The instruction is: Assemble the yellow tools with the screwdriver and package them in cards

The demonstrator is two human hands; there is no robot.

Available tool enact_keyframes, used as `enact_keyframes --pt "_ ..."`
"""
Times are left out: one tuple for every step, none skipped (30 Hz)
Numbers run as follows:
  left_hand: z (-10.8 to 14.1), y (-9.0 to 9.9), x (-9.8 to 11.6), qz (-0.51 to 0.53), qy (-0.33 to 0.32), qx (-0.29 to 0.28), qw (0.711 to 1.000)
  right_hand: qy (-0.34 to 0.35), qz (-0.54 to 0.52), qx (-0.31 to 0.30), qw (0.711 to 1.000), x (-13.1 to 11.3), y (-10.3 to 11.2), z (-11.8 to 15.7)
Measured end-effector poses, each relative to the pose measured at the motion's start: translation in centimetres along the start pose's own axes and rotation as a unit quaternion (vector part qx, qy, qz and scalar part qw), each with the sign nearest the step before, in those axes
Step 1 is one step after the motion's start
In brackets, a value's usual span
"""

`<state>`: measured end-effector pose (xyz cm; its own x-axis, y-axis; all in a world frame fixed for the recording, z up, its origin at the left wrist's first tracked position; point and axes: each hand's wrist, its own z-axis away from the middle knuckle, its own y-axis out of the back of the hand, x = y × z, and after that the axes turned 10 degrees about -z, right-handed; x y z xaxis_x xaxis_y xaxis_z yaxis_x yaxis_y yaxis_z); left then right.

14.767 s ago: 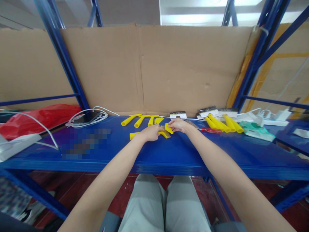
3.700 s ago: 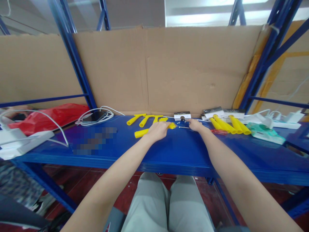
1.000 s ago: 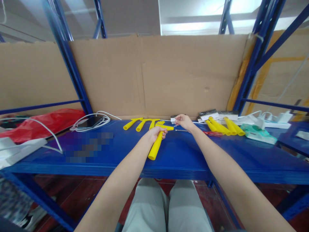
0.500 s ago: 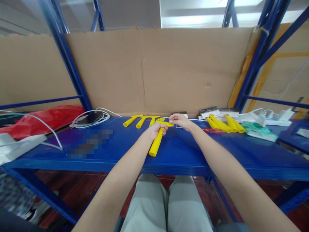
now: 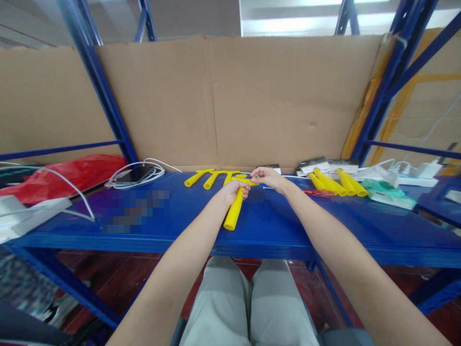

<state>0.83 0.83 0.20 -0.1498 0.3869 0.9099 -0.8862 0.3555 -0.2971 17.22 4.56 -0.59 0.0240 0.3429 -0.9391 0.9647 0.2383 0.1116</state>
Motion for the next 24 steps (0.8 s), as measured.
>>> enact_keyframes --pt "0.1 -0.1 0.0 -0.011 0.006 0.007 1.0 -0.003 0.002 0.001 1.0 0.0 0.0 0.0" --pt "0.2 -0.2 0.1 -0.022 0.011 0.015 1.0 -0.005 0.003 0.002 1.0 -0.1 0.0 0.0" --pt "0.3 -0.3 0.1 -0.026 0.008 0.018 0.999 -0.008 0.004 0.003 1.0 -0.1 -0.1 0.0" --pt "0.4 -0.4 0.1 -0.029 0.005 0.021 0.999 -0.009 0.003 0.005 1.0 -0.1 -0.1 0.1" --pt "0.5 -0.5 0.1 -0.031 0.003 0.022 0.999 -0.011 0.002 0.007 1.0 -0.2 -0.2 0.1" --pt "0.5 -0.5 0.1 -0.031 0.001 0.023 0.999 -0.013 0.001 0.011 1.0 -0.2 -0.2 0.1" --pt "0.4 -0.5 0.1 -0.031 0.0 0.023 0.999 -0.017 0.001 0.015 1.0 -0.2 -0.3 0.2" --pt "0.4 -0.5 0.1 -0.029 0.0 0.023 0.999 -0.022 0.0 0.019 1.0 -0.3 -0.3 0.2" --pt "0.3 -0.5 0.1 -0.026 0.001 0.023 0.999 -0.027 -0.001 0.023 0.999 -0.3 -0.3 0.2" --pt "0.2 -0.4 0.1 -0.021 0.001 0.022 1.0 -0.03 -0.003 0.024 0.999 -0.3 -0.3 0.2" --pt "0.1 -0.3 0.1 -0.017 0.003 0.021 1.0 -0.032 -0.004 0.024 0.999 -0.3 -0.3 0.2" --pt "0.0 -0.3 0.0 -0.015 0.005 0.019 1.0 -0.032 -0.006 0.022 0.999 -0.3 -0.2 0.2" --pt "-0.1 -0.2 0.1 -0.015 0.008 0.016 1.0 -0.031 -0.006 0.02 0.999 -0.4 -0.2 0.2" --pt "-0.1 -0.1 0.1 -0.017 0.011 0.014 1.0 -0.032 -0.005 0.017 0.999 -0.4 -0.2 0.2" --pt "-0.2 -0.1 0.1 -0.021 0.015 0.012 1.0 -0.034 -0.003 0.015 0.999 -0.4 -0.2 0.2" --pt "-0.3 0.0 0.1 -0.026 0.017 0.011 0.999 -0.038 0.0 0.015 0.999 -0.5 -0.2 0.2" --pt "-0.4 0.0 0.1 -0.03 0.019 0.012 0.999 -0.043 0.004 0.016 0.999 -0.5 -0.3 0.1" --pt "-0.4 0.1 0.1 -0.031 0.02 0.013 0.999 -0.048 0.009 0.018 0.999 -0.6 -0.4 0.1" --pt "-0.5 0.1 0.1 -0.032 0.022 0.015 0.999 -0.051 0.014 0.021 0.998 -0.6 -0.5 0.1" --pt "-0.5 0.1 0.1 -0.031 0.022 0.016 0.999 -0.053 0.02 0.026 0.998 -0.6 -0.6 0.1" --pt "-0.6 0.1 0.1 -0.03 0.022 0.016 0.999 -0.053 0.027 0.03 0.998 -0.6 -0.7 0.0" --pt "-0.6 0.1 0.0 -0.028 0.022 0.016 0.999 -0.052 0.035 0.035 0.997 -0.6 -0.8 0.0" --pt "-0.7 0.2 0.0 -0.027 0.021 0.015 0.999 -0.051 0.043 0.04 0.997 -0.6 -0.8 0.0" --pt "-0.7 0.2 0.0 -0.026 0.02 0.013 0.999 -0.05 0.051 0.046 0.996 -0.7 -0.9 0.1"
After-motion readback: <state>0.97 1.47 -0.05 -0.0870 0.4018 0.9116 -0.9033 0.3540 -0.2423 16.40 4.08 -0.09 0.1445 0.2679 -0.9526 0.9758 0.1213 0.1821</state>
